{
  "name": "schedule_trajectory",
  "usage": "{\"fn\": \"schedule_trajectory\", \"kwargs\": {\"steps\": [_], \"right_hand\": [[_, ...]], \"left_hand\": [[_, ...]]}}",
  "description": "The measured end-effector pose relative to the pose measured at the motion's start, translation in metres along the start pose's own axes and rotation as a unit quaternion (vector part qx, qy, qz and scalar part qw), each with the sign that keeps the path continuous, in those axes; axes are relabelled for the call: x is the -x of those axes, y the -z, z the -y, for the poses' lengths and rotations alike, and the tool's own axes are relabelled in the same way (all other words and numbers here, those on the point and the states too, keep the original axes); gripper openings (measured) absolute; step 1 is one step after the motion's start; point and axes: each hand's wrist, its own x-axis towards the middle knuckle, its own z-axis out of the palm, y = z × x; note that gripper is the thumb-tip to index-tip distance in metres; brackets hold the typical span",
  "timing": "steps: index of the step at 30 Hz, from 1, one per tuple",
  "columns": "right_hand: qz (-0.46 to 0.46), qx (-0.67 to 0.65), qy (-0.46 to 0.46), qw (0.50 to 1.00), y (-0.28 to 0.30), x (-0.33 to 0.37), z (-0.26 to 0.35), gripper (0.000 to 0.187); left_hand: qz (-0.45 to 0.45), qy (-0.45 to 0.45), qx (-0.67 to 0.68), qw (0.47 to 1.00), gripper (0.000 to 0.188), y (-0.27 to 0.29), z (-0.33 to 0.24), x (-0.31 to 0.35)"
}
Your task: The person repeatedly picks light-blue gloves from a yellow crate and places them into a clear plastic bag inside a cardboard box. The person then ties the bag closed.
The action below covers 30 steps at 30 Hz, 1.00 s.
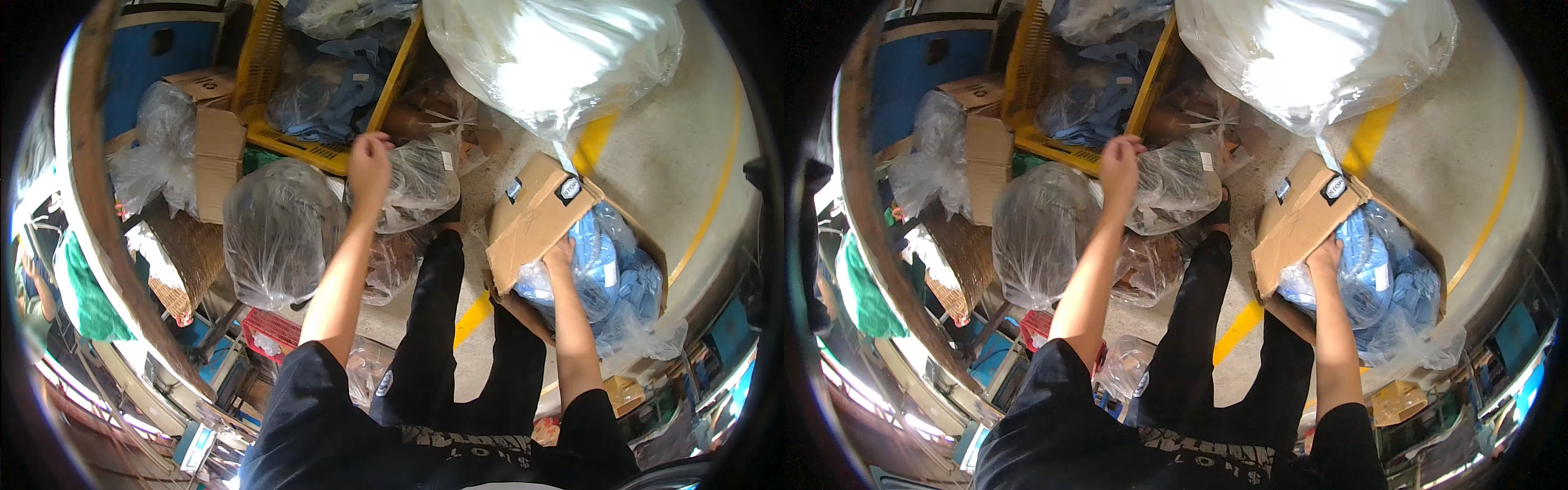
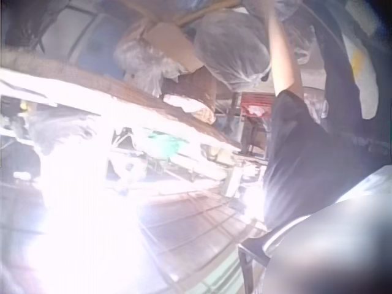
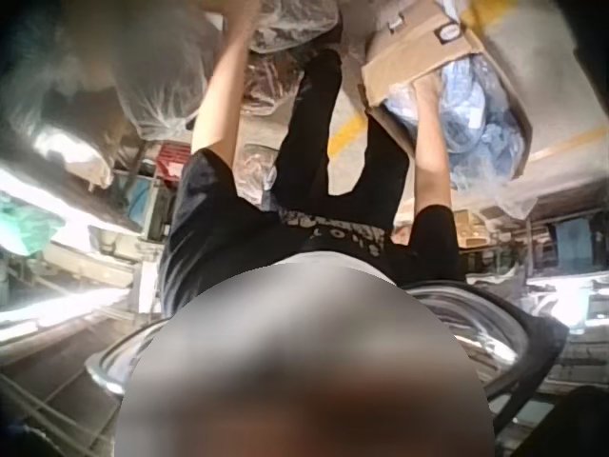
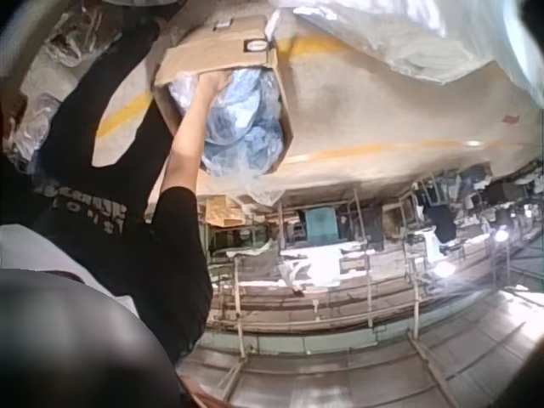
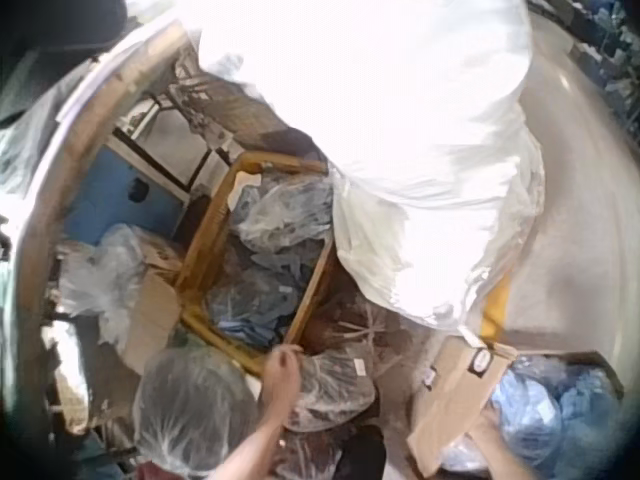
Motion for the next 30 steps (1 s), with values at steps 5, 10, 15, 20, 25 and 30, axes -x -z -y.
{"fn": "schedule_trajectory", "kwargs": {"steps": [5, 10, 15, 20, 25, 30], "right_hand": [[0.003, 0.065, 0.073, 0.995, 0.038, 0.035, -0.012, 0.052], [-0.083, -0.037, 0.025, 0.996, 0.125, 0.092, -0.026, 0.037], [0.037, -0.395, -0.251, 0.883, 0.171, 0.145, -0.071, 0.049], [-0.024, -0.251, -0.187, 0.949, 0.164, 0.188, -0.085, 0.054], [-0.013, -0.254, -0.209, 0.944, 0.16, 0.217, -0.066, 0.095], [-0.169, -0.439, -0.043, 0.881, 0.16, 0.221, -0.057, 0.101]], "left_hand": [[-0.019, 0.039, -0.223, 0.974, 0.047, 0.007, 0.073, -0.148], [0.128, -0.006, -0.353, 0.927, 0.086, -0.036, 0.122, -0.227], [0.158, 0.016, -0.455, 0.876, 0.082, -0.045, 0.123, -0.244], [0.129, 0.004, -0.466, 0.875, 0.066, 0.009, 0.09, -0.231], [-0.085, 0.033, -0.008, 0.996, 0.06, 0.067, 0.013, -0.166], [0.098, 0.062, 0.439, 0.891, 0.053, 0.061, -0.053, -0.034]]}}
